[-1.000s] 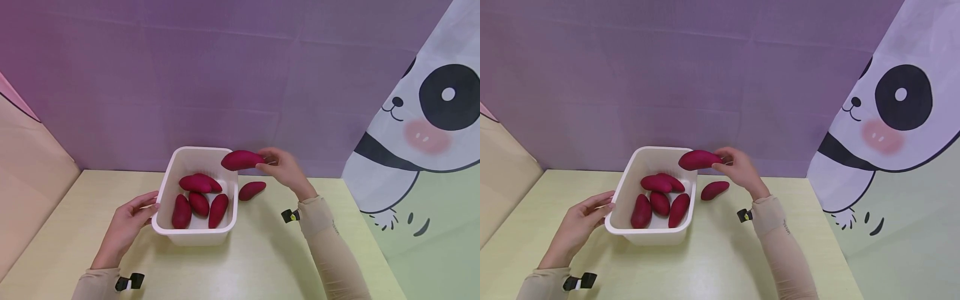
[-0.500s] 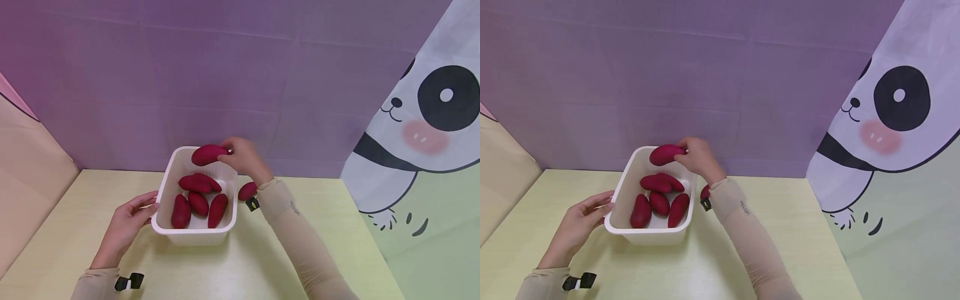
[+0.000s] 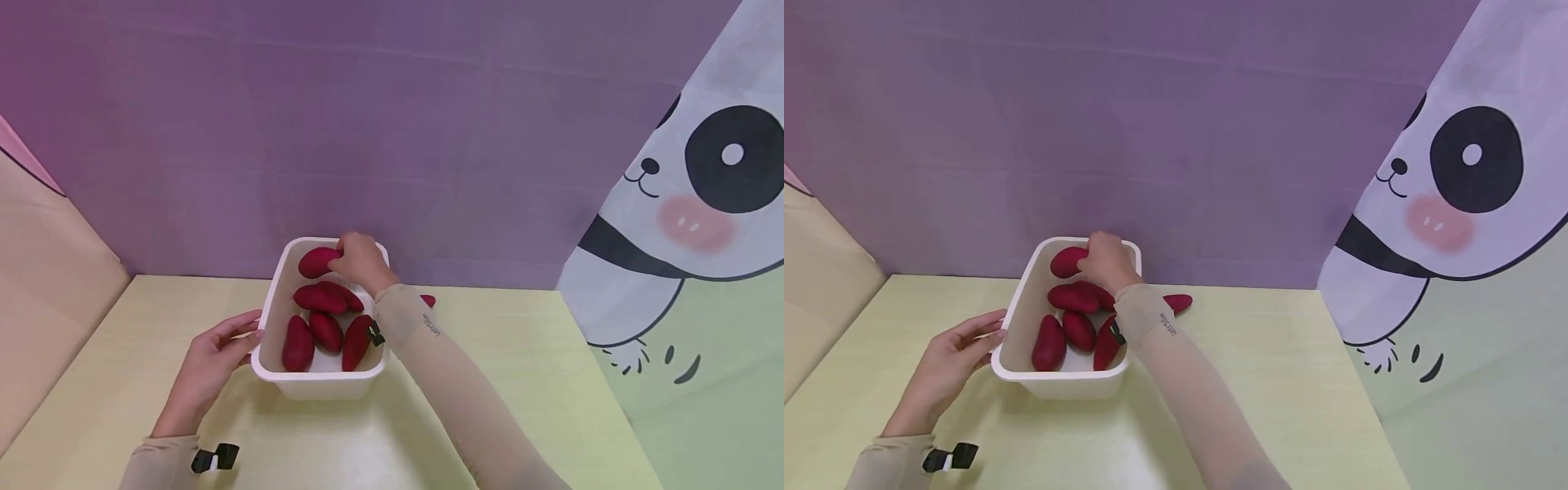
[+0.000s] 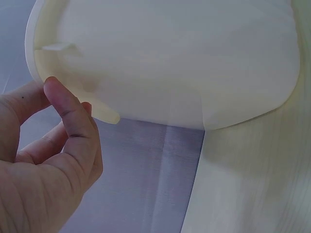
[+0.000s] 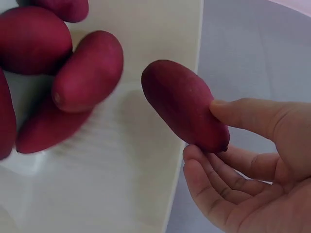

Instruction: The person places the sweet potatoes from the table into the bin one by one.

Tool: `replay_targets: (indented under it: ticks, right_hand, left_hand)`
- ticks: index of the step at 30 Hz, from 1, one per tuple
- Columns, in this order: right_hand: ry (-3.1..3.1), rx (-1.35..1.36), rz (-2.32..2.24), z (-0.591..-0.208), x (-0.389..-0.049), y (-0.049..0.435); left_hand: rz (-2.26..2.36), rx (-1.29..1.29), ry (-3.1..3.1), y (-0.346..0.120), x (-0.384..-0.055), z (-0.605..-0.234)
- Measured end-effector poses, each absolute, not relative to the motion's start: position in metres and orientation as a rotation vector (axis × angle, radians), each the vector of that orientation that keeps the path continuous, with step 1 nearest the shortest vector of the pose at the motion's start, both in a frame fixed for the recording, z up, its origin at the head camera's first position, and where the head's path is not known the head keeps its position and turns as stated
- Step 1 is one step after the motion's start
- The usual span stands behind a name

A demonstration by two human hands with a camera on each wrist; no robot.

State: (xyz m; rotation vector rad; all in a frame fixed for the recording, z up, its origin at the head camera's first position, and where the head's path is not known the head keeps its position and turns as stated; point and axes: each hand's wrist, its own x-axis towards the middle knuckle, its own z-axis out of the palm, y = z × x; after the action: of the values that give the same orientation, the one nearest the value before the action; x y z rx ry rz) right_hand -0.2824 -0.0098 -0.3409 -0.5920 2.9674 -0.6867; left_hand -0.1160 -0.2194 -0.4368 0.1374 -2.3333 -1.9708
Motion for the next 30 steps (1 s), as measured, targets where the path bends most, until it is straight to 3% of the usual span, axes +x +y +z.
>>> replay_targets:
  ticks: [17, 30]
  right_hand:
    - [3.026, -0.613, -0.403, -0.377, -0.289, -0.013]
    - [2.972, -0.681, -0.753, -0.324, -0.274, 0.011]
  left_hand:
    - [-2.045, 0.130, -2.291, -0.216, -0.119, -0.438]
    - [-2.033, 0.116, -2.283, -0.216, -0.116, -0.438]
